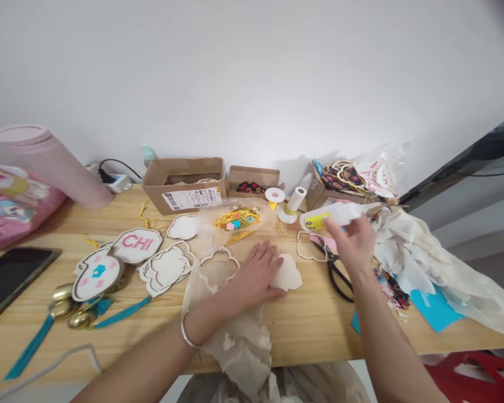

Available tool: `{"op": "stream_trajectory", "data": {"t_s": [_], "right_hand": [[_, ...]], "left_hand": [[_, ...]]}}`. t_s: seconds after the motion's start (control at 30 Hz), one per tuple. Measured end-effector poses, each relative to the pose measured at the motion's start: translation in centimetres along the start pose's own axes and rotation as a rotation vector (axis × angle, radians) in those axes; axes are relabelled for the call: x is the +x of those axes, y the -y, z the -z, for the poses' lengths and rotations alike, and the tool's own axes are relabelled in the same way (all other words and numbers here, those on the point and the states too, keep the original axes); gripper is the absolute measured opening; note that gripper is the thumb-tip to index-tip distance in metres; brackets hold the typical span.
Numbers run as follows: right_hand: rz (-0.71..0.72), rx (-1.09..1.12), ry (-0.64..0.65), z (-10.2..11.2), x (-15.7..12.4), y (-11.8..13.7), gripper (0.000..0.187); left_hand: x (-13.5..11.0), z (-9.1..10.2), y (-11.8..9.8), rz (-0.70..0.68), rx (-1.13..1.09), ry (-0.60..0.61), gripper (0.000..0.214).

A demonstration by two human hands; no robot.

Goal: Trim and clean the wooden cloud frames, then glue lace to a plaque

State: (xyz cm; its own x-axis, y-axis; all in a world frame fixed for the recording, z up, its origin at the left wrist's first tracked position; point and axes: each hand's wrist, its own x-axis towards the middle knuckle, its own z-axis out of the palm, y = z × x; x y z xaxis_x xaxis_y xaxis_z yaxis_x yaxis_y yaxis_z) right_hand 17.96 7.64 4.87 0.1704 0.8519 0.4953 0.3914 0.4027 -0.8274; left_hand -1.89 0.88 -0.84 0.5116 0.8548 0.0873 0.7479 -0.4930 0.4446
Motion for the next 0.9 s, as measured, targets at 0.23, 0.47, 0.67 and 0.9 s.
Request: {"op": "stream_trajectory", "data": {"t_s": [0.23, 0.47, 0.67, 0.9], "right_hand": [[-0.347, 0.286, 0.158, 1.3, -8.2, 2.5, 0.032], [-0.247, 0.158, 0.382, -2.2, -12.4, 3.2, 0.045], [-0.252, 0.076, 0.434, -2.5, -13.5, 1.7, 0.062], [-0.521, 0.593, 0.083, -2.8, -14.5, 1.3, 0.04]], "left_hand": [[-0.1, 1.9, -0.5, 0.079, -0.345, -0.182, 0.042], [-1.3, 1.9, -2.8, 0.236, -0.931, -0.08, 0.027], [-0.9, 1.3, -2.0, 0.4, -1.223, -0.221, 0.032], [-0.5, 0.8, -2.7, 0.453, -1.473, -0.231, 0.043]]}}
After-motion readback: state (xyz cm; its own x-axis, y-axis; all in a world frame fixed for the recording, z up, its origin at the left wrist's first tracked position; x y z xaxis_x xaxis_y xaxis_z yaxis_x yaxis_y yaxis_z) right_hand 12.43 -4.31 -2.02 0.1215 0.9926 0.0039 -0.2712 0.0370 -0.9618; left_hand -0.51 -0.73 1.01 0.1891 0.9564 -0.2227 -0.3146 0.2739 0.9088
